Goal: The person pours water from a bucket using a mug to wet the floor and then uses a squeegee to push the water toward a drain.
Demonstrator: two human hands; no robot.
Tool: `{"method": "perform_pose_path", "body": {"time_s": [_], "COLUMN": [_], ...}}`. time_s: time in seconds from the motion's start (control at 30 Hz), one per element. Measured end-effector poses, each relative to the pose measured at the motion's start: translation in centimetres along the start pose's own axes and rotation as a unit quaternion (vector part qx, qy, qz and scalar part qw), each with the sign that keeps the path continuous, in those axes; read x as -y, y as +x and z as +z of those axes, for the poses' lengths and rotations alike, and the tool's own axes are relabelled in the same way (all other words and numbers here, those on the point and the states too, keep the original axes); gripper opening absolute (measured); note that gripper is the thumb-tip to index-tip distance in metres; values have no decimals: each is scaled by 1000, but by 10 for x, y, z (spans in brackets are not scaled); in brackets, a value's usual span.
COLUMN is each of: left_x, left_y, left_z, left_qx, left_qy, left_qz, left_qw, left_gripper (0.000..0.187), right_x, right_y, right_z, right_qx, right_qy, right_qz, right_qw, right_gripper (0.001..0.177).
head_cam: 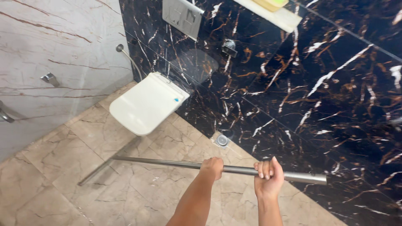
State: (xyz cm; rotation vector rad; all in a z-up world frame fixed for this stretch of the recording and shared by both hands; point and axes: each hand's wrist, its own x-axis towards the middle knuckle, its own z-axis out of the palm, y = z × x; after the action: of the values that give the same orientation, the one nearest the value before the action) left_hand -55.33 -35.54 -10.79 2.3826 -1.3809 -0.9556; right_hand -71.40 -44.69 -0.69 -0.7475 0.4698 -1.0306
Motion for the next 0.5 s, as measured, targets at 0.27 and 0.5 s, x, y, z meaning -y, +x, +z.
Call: {"method": "perform_pose_path", "body": {"time_s": [0.27,0.5], "left_x": [133,230], "left_y": [38,129], "left_z": [57,172], "left_qx": [8,-1], "left_qy": [96,113], "left_qz": [42,70], "left_qw": [994,991], "left_gripper": [22,17], "right_x": [-160,-278], "right_y": [-3,41], "right_z": [-144,-187], "right_qx": [-106,-151], "right_qy": [-37,-191], "right_qz": [100,323], "right_qw": [989,915], "right_gripper": [35,27]}}
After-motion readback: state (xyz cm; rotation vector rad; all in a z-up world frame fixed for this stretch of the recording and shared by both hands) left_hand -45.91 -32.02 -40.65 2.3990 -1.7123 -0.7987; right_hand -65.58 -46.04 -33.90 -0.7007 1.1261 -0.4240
